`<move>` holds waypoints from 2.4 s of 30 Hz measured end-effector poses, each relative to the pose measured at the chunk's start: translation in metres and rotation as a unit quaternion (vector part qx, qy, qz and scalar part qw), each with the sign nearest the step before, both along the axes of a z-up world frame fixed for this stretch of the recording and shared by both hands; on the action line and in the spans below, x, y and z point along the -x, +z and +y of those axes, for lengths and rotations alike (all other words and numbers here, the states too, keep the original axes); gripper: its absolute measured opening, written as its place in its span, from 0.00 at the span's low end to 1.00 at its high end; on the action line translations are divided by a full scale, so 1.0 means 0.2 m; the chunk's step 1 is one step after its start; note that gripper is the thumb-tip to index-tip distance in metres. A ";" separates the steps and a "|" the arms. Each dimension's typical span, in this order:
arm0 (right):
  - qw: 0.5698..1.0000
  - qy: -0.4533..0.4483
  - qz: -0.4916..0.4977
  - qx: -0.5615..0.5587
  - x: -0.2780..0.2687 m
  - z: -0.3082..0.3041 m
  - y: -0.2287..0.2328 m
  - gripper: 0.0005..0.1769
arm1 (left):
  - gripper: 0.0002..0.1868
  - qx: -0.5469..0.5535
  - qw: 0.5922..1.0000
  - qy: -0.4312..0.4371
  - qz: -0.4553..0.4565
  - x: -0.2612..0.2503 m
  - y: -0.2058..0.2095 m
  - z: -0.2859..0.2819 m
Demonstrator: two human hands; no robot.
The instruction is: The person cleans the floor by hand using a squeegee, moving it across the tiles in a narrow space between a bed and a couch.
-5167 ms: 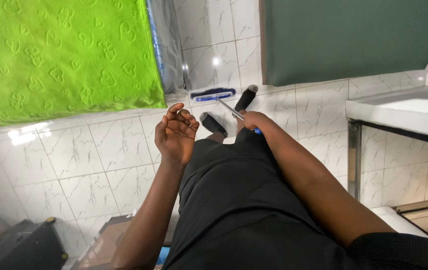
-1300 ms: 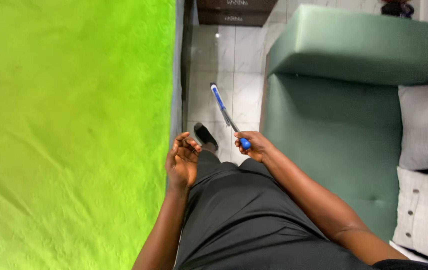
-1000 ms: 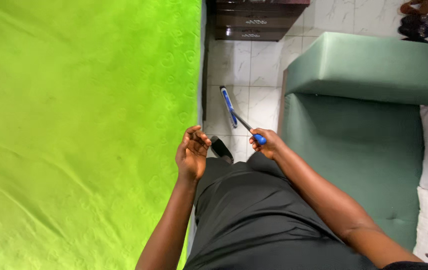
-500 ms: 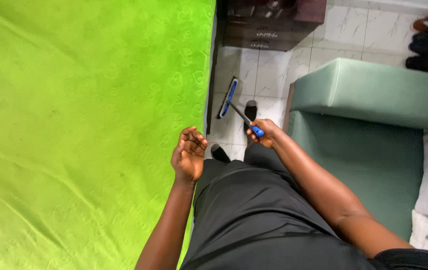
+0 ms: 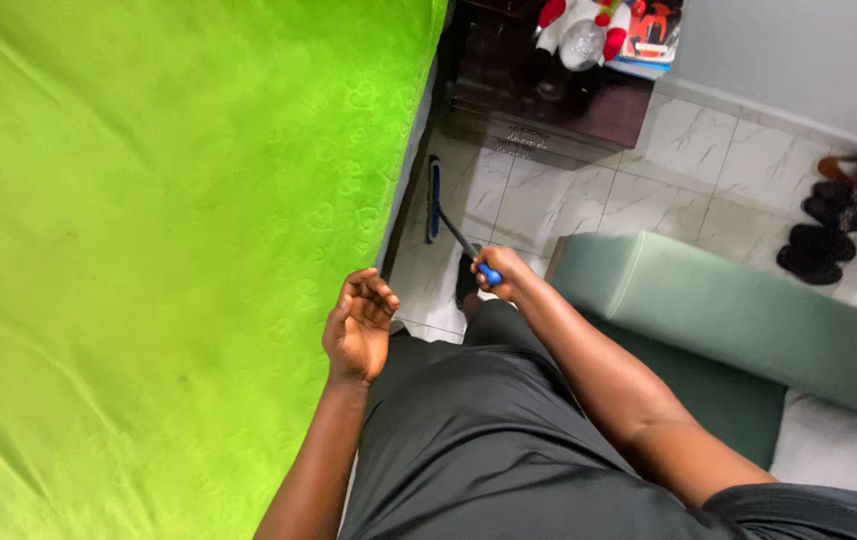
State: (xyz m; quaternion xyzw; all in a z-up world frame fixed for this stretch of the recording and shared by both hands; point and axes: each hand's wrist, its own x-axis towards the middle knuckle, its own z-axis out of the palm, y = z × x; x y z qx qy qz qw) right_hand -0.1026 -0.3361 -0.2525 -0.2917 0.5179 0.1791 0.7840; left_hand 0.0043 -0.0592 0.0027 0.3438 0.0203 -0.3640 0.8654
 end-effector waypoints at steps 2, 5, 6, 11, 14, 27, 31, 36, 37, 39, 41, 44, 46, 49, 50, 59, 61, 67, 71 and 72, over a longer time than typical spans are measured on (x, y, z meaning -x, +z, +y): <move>1.000 0.010 -0.002 0.001 -0.09 -0.11 -0.02 0.05 | 0.28 -0.008 0.999 0.030 0.014 0.03 0.00 -0.07; 1.000 0.019 0.003 0.002 -0.28 -0.28 -0.10 0.06 | 0.29 -0.017 0.997 0.070 0.036 0.06 -0.01 -0.16; 1.000 0.023 0.011 0.002 -0.34 -0.34 -0.13 0.07 | 0.29 -0.021 0.995 0.085 0.046 0.09 -0.01 -0.19; 0.999 0.036 0.011 -0.005 -0.67 -0.63 -0.23 0.05 | 0.29 -0.017 0.991 0.125 0.047 0.17 -0.03 -0.26; 0.997 0.020 0.034 -0.060 -0.83 -0.76 -0.24 0.07 | 0.29 -0.027 0.988 0.147 0.047 0.19 -0.03 -0.29; 0.939 0.295 0.082 0.155 -0.60 -0.60 -0.27 0.06 | 0.28 -0.014 0.982 0.185 0.029 0.22 -0.04 -0.21; 0.914 0.343 0.065 0.206 -0.36 -0.65 -0.20 0.06 | 0.27 -0.008 0.984 0.173 0.045 0.21 -0.01 -0.18; 0.947 0.268 0.044 0.171 -0.06 -0.62 -0.05 0.04 | 0.24 -0.049 0.989 0.127 0.060 0.21 -0.01 -0.09; 0.955 0.247 0.031 0.161 -0.02 -0.59 -0.04 0.04 | 0.24 -0.049 0.989 0.124 0.060 0.22 -0.01 -0.08; 0.955 0.244 0.042 0.164 0.07 -0.55 -0.01 0.03 | 0.23 -0.057 0.993 0.086 0.051 0.24 -0.02 -0.05; 0.954 0.242 0.053 0.169 0.13 -0.51 0.00 0.03 | 0.22 -0.040 0.996 0.060 0.057 0.26 -0.01 -0.02; 0.966 0.199 0.056 0.152 0.20 -0.51 -0.03 0.03 | 0.21 -0.047 0.997 -0.004 0.063 0.28 0.00 0.00; 0.954 0.230 0.085 0.172 0.22 -0.54 -0.05 0.03 | 0.20 -0.068 0.995 -0.039 0.064 0.30 0.00 0.00; 0.943 0.236 0.129 0.196 0.22 -0.59 -0.07 0.05 | 0.19 -0.179 0.976 -0.105 0.063 0.39 -0.01 0.00; 0.941 0.243 0.126 0.198 0.21 -0.60 -0.08 0.05 | 0.18 -0.182 0.976 -0.102 0.062 0.42 0.00 0.00; 0.877 0.357 0.162 0.277 -0.01 -0.53 -0.25 0.05 | 0.18 -0.164 0.978 0.060 0.115 0.78 -0.07 -0.20; 0.891 0.339 0.126 0.276 -0.01 -0.45 -0.30 0.06 | 0.18 -0.165 0.975 0.085 0.122 0.85 -0.08 -0.25; 0.828 0.456 0.125 0.300 0.08 -0.29 -0.39 0.17 | 0.21 -0.172 0.961 0.166 0.138 1.05 -0.07 -0.32; 0.805 0.504 0.092 0.298 0.19 -0.22 -0.40 0.21 | 0.22 -0.163 0.955 0.204 0.142 1.15 -0.07 -0.34; 0.754 0.561 0.068 0.334 0.21 -0.21 -0.40 0.21 | 0.22 -0.152 0.955 0.211 0.140 1.17 -0.08 -0.34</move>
